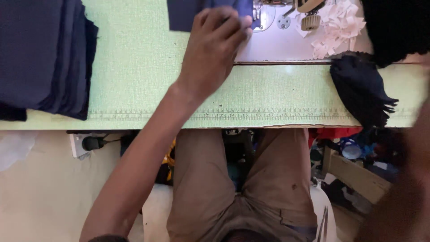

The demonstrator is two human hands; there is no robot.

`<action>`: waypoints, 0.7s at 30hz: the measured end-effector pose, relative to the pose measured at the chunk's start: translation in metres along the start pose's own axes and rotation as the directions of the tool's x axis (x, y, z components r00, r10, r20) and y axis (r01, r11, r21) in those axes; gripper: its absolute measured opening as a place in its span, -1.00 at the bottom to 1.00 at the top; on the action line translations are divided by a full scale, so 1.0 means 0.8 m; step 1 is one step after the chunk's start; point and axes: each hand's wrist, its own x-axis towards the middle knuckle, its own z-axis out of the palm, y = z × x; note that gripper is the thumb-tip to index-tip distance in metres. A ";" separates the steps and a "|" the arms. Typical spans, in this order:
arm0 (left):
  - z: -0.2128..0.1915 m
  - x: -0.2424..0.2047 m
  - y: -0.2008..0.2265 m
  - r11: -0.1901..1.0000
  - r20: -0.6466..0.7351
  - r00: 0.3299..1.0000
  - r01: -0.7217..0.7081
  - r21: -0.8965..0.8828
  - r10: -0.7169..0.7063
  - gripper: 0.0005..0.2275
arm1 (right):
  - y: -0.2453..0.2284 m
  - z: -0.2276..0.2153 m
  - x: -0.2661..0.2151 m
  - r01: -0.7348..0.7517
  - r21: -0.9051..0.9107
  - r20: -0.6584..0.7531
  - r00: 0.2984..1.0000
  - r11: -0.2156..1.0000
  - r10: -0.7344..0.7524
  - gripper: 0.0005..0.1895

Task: Folding and aligning fabric pieces on a sewing machine table

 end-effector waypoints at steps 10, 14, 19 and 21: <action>-0.085 -0.049 -0.073 0.920 -0.157 0.939 0.335 0.203 -0.307 -0.76 | -0.167 -0.356 0.041 0.401 0.915 -0.403 0.903 0.044 0.152 -0.87; -0.180 -0.142 -0.160 0.634 -0.352 0.844 0.537 0.557 -0.406 -0.69 | -0.175 -0.353 0.041 0.466 0.873 -0.486 0.855 0.145 0.182 -0.84; -0.188 -0.157 -0.202 0.564 -0.159 0.770 0.575 0.593 -0.618 -0.59 | -0.174 -0.357 0.039 0.465 0.871 -0.489 0.850 0.157 0.198 -0.83; -0.189 -0.169 -0.218 0.547 -0.223 0.779 0.583 0.600 -0.585 -0.64 | -0.174 -0.358 0.036 0.462 0.875 -0.483 0.853 0.146 0.199 -0.83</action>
